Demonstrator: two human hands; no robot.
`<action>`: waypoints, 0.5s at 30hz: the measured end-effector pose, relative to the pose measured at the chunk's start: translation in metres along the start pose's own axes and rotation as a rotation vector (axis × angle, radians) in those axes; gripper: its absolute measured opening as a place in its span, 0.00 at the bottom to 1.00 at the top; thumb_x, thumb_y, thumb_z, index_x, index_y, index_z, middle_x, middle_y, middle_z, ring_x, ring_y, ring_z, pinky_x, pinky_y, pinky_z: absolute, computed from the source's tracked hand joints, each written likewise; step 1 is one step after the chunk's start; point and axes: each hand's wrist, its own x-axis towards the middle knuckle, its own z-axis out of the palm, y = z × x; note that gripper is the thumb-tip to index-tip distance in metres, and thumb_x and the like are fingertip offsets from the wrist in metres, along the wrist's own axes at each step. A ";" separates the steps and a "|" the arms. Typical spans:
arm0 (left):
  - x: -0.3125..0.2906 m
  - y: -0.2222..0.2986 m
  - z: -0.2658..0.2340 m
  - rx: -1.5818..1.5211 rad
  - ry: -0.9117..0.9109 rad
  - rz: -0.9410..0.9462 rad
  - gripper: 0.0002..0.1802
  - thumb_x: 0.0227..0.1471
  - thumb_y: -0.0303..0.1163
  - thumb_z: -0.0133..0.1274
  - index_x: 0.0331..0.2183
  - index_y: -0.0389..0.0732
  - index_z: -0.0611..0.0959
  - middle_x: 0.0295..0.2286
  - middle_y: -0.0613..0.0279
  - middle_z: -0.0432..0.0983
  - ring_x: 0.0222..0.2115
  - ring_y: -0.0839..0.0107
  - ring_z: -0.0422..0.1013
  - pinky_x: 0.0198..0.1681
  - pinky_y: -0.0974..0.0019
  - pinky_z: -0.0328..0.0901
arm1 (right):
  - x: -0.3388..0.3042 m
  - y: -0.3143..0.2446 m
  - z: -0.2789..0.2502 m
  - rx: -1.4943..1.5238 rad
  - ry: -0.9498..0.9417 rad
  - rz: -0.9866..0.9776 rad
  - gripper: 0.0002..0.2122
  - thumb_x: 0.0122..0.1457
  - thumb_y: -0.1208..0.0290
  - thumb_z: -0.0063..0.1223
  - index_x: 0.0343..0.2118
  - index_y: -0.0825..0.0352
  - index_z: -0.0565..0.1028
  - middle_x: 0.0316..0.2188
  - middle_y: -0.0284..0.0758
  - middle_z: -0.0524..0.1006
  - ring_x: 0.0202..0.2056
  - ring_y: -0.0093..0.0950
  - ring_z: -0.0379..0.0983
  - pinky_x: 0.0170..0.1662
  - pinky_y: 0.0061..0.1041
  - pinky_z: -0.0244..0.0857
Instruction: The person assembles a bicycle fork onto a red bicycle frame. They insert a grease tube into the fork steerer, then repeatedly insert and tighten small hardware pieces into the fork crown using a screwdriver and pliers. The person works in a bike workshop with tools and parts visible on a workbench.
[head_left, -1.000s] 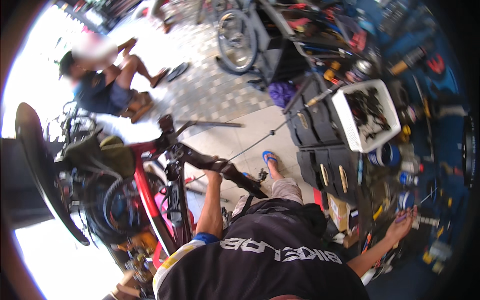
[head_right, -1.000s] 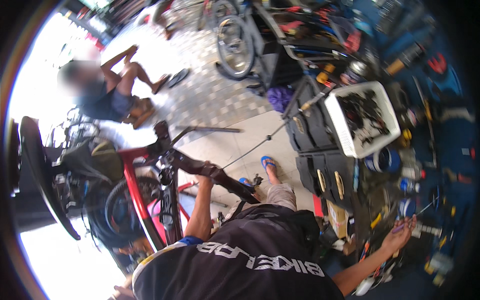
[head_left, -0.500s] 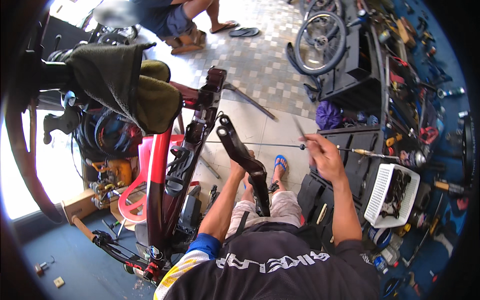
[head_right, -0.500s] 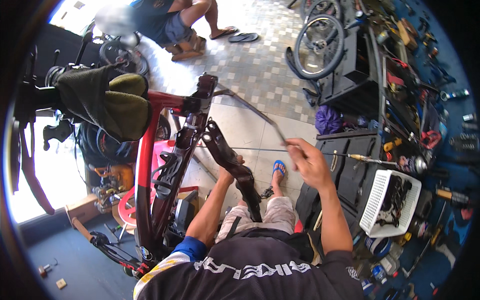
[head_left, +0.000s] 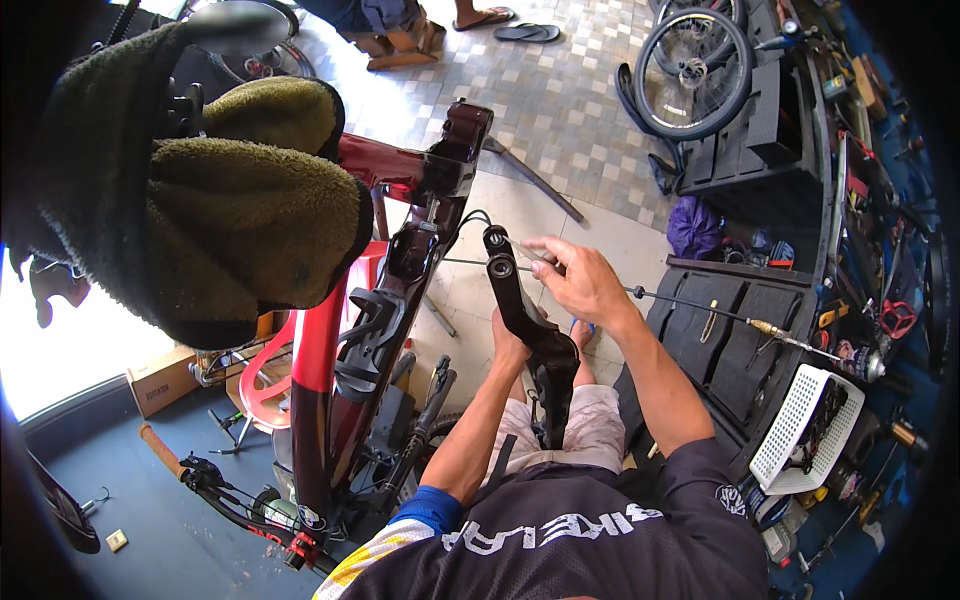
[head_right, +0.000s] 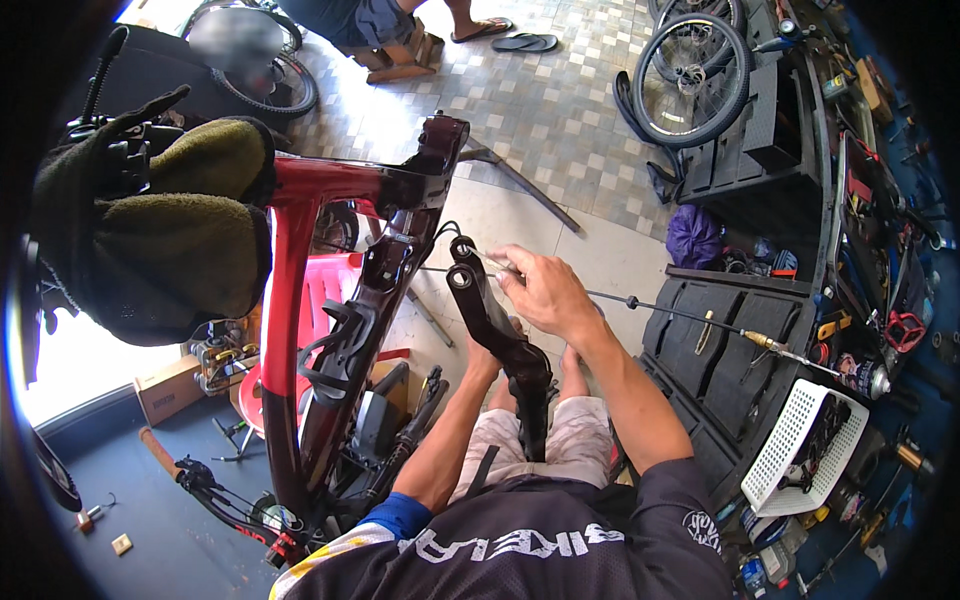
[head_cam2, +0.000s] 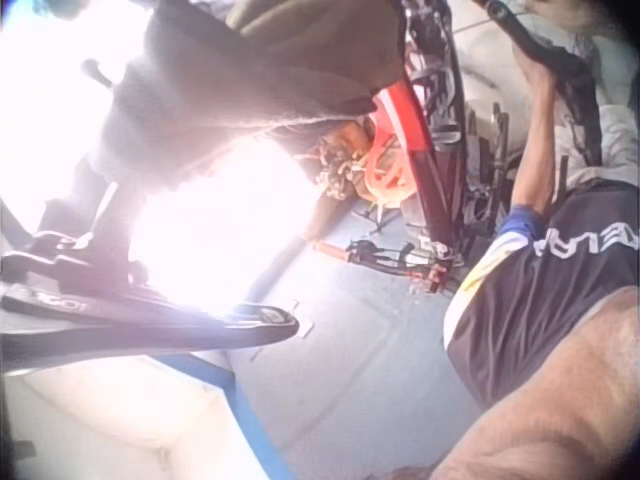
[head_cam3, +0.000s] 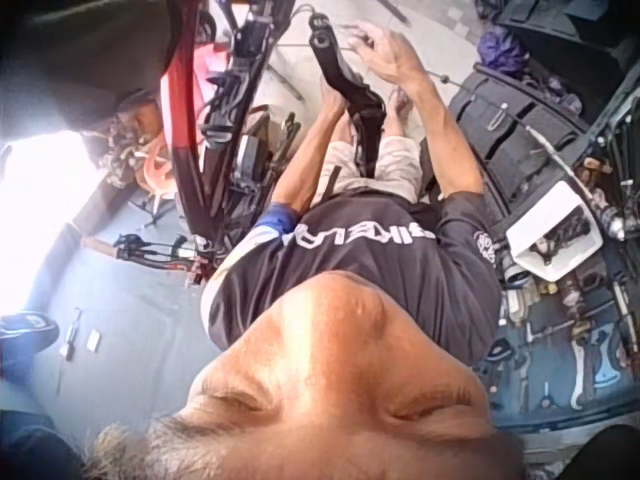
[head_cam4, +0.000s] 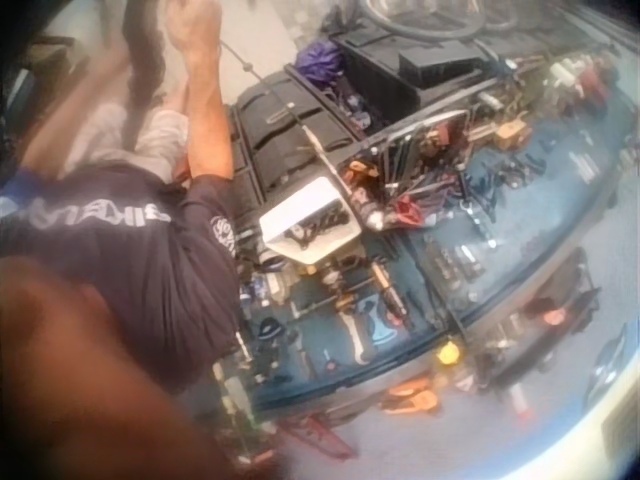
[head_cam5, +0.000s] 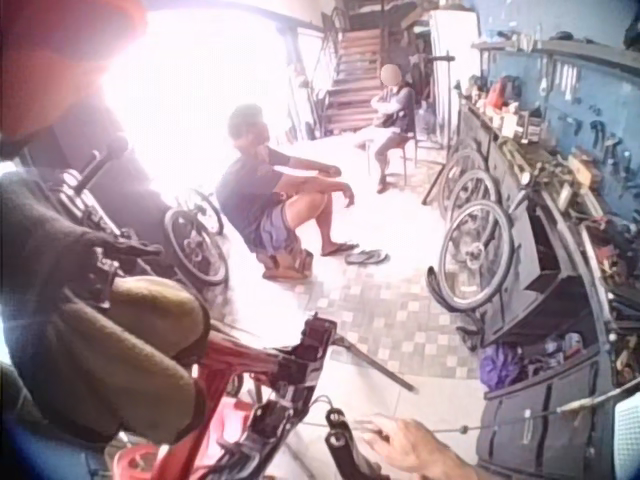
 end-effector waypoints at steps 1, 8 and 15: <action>0.000 -0.001 -0.001 0.028 0.002 0.022 0.13 0.42 0.27 0.66 0.25 0.37 0.75 0.18 0.63 0.72 0.19 0.70 0.69 0.23 0.61 0.64 | 0.000 -0.006 -0.001 -0.002 0.018 -0.006 0.16 0.62 0.70 0.54 0.52 0.65 0.77 0.29 0.43 0.81 0.29 0.36 0.79 0.36 0.32 0.70; 0.002 -0.007 0.000 0.003 -0.041 -0.044 0.14 0.43 0.28 0.66 0.28 0.37 0.75 0.19 0.63 0.73 0.20 0.70 0.71 0.24 0.62 0.66 | 0.015 -0.004 -0.002 -0.037 -0.001 -0.097 0.13 0.60 0.71 0.52 0.46 0.63 0.80 0.34 0.46 0.82 0.37 0.48 0.79 0.42 0.41 0.73; 0.003 -0.014 0.000 -0.016 -0.056 -0.061 0.13 0.46 0.28 0.64 0.30 0.37 0.74 0.19 0.62 0.74 0.21 0.71 0.72 0.24 0.64 0.67 | 0.021 -0.018 -0.004 -0.120 -0.048 -0.061 0.13 0.60 0.73 0.54 0.47 0.64 0.81 0.38 0.46 0.83 0.40 0.43 0.81 0.44 0.34 0.73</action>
